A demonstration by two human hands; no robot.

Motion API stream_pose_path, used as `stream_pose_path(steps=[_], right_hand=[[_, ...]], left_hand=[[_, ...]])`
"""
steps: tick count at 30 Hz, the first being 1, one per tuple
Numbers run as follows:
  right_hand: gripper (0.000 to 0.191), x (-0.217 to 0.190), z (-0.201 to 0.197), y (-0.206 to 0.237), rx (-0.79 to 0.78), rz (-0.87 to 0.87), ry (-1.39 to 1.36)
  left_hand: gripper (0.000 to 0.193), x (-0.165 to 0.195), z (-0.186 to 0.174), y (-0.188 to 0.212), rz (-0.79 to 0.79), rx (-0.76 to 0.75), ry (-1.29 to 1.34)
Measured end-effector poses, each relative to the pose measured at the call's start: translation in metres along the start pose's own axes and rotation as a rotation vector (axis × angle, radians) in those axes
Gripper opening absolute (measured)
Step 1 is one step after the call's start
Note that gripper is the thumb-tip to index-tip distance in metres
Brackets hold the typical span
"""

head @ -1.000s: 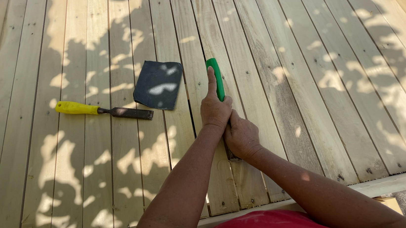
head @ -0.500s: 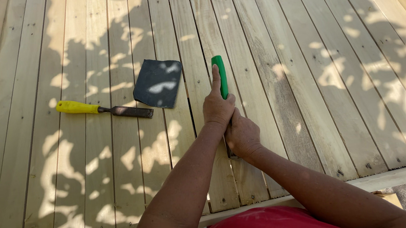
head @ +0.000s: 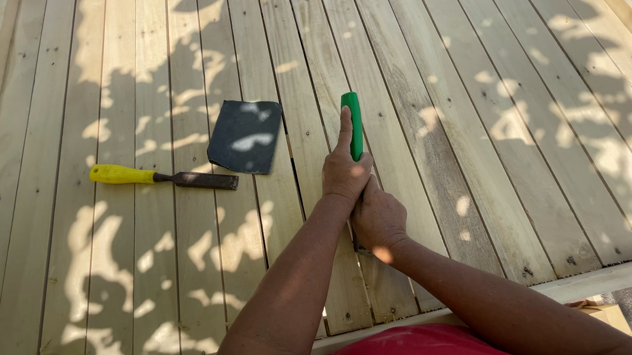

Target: The person scrapes the surface and edges of a slatted wooden frame with a green-handled scraper, working along the boards and around the frame. A yellow-handled chisel and a piece of sandpaper rest on the frame as the person moves around the structure scraping different sections.

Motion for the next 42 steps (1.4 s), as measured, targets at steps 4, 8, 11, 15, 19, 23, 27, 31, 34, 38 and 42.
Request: stream_pose_path(steps=[4,8,11,15,19,23,27,31,34,38,42], right_hand=[[0.033,0.0,0.0,-0.004,0.032,-0.01,-0.059],[0.026,0.0,-0.001,-0.014,0.065,-0.085,-0.083],[0.023,0.003,-0.005,-0.019,0.139,-0.132,-0.156],[0.023,0.007,-0.001,-0.026,0.165,-0.12,-0.143],[0.024,0.01,-0.003,-0.02,0.236,-0.142,-0.156],[0.037,0.012,-0.005,-0.017,0.225,-0.113,-0.145],[0.034,0.012,-0.007,-0.013,0.207,-0.11,-0.185],[0.032,0.012,-0.004,-0.014,0.182,-0.085,-0.195],[0.033,0.01,-0.004,-0.014,0.182,-0.086,-0.154],[0.04,0.004,-0.011,-0.012,0.216,-0.143,-0.192],[0.052,0.0,-0.013,-0.011,0.166,-0.119,-0.192]], left_hand=[[0.096,-0.007,-0.001,0.005,-0.013,0.0,0.057],[0.077,-0.029,-0.01,0.013,0.031,0.055,0.11],[0.051,-0.035,-0.016,0.018,0.11,0.099,0.128],[0.062,-0.028,-0.013,0.018,0.01,0.037,0.005],[0.083,-0.012,-0.012,0.017,-0.131,-0.033,-0.036],[0.096,0.021,-0.015,0.004,0.071,0.078,-0.016],[0.105,0.024,0.001,-0.014,0.055,0.052,0.028],[0.104,0.019,0.009,-0.022,0.008,-0.028,0.011],[0.102,0.014,0.01,-0.02,-0.06,-0.066,0.034],[0.1,0.024,0.0,-0.017,0.057,0.037,-0.019],[0.096,0.013,0.005,-0.018,-0.007,0.0,-0.045]])
Point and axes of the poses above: each hand's wrist, its own y-axis away from the middle knuckle, its own z-axis out of the palm, x = y × z, the point moved 8 cm from there along -y, towards the middle knuckle, and after that the axes turned 2 degrees about z, right-handed, at the moved point
